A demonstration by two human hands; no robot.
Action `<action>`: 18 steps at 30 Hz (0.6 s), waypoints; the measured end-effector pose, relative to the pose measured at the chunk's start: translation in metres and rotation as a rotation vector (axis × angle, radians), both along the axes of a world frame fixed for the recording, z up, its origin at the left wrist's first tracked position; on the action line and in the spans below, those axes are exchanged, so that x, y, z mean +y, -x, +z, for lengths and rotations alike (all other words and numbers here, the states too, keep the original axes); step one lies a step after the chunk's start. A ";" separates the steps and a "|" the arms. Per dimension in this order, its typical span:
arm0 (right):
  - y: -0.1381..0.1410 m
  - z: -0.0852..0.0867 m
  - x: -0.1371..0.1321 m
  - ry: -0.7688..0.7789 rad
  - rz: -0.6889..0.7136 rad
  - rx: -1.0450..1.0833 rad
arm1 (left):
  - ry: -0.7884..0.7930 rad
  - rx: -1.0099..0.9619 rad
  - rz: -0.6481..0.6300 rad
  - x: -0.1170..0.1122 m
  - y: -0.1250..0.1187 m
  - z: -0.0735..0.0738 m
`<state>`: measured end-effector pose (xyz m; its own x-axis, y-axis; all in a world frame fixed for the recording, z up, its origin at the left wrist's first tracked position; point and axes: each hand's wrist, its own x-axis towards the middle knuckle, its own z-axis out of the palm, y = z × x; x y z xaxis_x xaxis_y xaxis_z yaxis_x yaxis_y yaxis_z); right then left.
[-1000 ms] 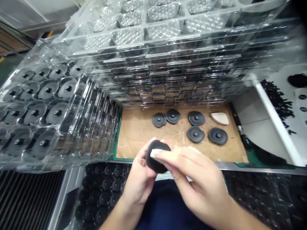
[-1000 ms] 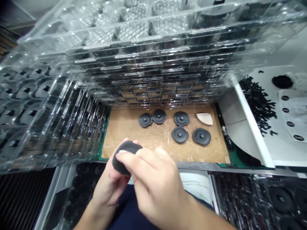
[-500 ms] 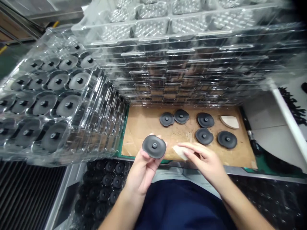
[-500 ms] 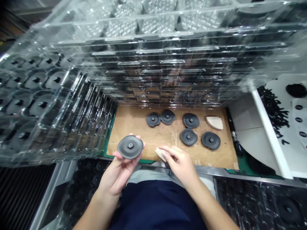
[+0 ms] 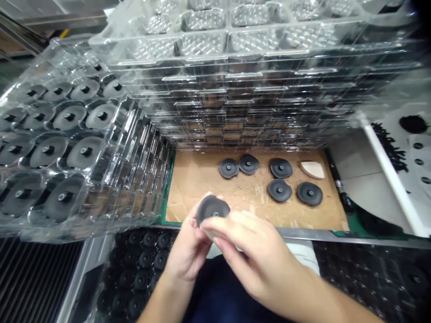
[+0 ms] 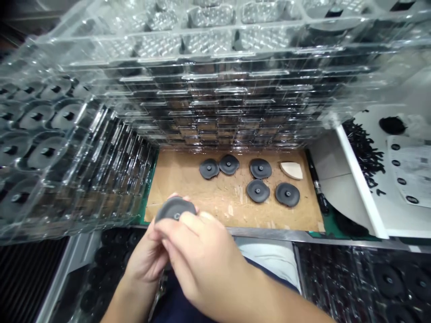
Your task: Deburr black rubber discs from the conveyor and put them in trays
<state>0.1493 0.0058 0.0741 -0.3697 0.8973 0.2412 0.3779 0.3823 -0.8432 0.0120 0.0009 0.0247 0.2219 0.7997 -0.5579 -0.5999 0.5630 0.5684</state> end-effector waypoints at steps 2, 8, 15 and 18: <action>0.001 0.000 0.002 0.063 0.053 -0.051 | 0.005 -0.002 0.002 0.000 0.001 0.000; -0.004 0.001 0.004 -0.119 -0.025 0.010 | 0.014 -0.098 -0.064 0.001 -0.002 0.009; -0.026 0.001 -0.015 -0.027 -0.150 -0.227 | -0.035 -0.151 -0.128 0.003 0.006 0.003; -0.023 -0.001 -0.002 -0.259 -0.188 -0.242 | -0.042 -0.146 -0.132 0.001 0.005 0.001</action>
